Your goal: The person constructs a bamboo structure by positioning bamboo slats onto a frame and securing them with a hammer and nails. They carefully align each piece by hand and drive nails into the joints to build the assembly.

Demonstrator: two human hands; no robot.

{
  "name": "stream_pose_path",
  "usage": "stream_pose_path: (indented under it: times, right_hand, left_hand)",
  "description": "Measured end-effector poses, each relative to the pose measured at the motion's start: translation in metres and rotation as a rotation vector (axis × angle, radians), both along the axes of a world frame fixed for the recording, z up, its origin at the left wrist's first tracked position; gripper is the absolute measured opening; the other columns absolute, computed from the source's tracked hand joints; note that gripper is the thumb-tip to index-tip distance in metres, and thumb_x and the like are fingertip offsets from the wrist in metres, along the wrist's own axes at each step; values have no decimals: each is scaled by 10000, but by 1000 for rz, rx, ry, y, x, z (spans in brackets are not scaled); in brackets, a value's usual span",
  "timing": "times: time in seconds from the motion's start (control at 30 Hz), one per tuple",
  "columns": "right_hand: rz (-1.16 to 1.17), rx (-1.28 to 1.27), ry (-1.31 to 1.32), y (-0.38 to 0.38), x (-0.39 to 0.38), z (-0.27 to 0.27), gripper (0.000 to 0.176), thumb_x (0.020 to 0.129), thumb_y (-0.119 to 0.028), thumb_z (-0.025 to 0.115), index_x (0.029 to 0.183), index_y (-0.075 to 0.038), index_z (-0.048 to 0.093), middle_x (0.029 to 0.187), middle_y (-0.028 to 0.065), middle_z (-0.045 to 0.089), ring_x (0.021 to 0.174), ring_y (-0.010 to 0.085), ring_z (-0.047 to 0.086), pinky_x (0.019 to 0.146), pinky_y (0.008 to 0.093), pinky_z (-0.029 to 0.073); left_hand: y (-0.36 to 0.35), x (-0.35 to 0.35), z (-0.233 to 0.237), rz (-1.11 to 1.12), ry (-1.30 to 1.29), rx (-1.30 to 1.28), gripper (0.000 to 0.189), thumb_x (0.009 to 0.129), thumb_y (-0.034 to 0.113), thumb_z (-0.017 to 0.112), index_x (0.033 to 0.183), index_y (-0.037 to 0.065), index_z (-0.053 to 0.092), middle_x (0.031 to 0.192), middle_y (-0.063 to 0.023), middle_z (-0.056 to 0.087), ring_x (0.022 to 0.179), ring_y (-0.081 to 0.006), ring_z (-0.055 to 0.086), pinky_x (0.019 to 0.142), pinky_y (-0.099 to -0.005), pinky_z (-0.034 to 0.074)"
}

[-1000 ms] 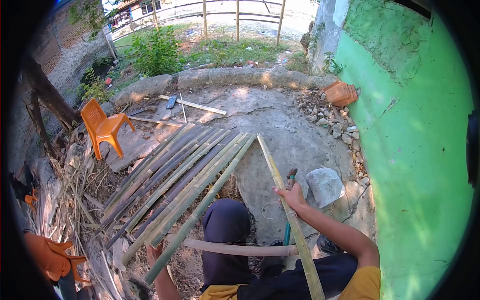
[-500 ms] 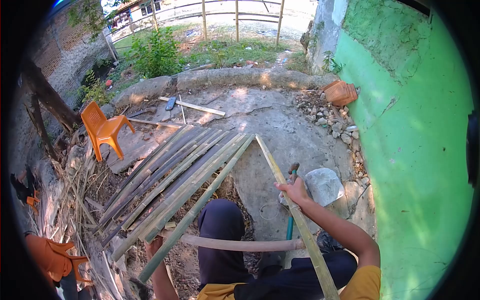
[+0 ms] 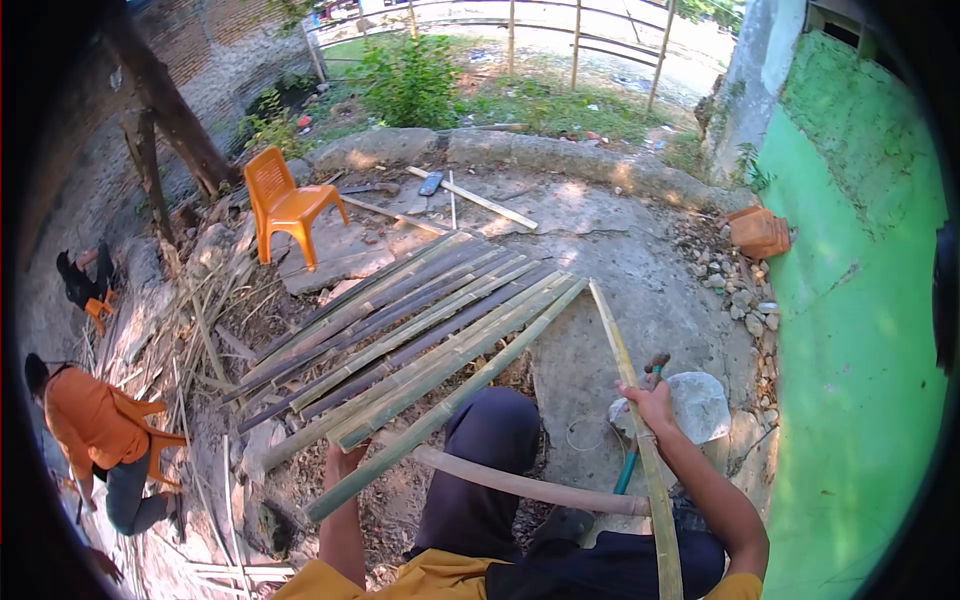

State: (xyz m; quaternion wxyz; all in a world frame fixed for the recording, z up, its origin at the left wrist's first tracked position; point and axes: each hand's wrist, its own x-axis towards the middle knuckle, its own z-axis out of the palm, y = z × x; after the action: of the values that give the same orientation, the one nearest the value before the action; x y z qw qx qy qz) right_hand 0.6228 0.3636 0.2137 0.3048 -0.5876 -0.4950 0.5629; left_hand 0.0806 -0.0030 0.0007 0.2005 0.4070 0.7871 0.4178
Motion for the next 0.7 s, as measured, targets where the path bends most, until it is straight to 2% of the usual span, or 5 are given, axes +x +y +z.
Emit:
stream_pose_path:
  times: [0.07,0.2,0.3,0.4,0.7]
  right_hand:
    - [32,-4,31,1,-3,-2,447,832,-49,799,1089,22,441,883,157,730,583,147,639,488,281,497]
    - [27,-18,69,8,7,-13,465,838,-24,777,1127,45,419,988,190,753,563,144,627,490,279,504]
    - [68,-34,60,9,4,-8,497,842,-23,771,1154,72,397,1016,190,753,564,144,625,501,276,522]
    - [4,-5,60,3,-1,-4,492,845,-23,769,1152,77,398,1021,197,751,569,144,630,504,270,527]
    - [14,10,82,2,0,-4,442,855,-31,757,1166,112,477,1023,182,754,589,138,639,498,265,515]
  left_hand:
    - [24,74,121,-48,165,211,409,977,245,671,1364,138,592,1312,-116,660,1167,-280,657,934,-441,573]
    - [11,71,98,-62,618,-162,418,1012,296,613,1351,53,580,1297,-94,663,1155,-228,657,932,-399,557]
    - [11,93,114,178,-934,595,406,1035,349,575,1347,91,605,1291,-122,669,1123,-167,652,922,-314,512]
    - [5,80,91,243,-1048,587,369,996,303,656,1303,99,642,1254,-153,682,1072,-194,672,901,-325,523]
    - [-2,85,100,170,-784,428,374,975,276,688,1291,79,644,1267,-166,672,1068,-211,677,893,-343,531]
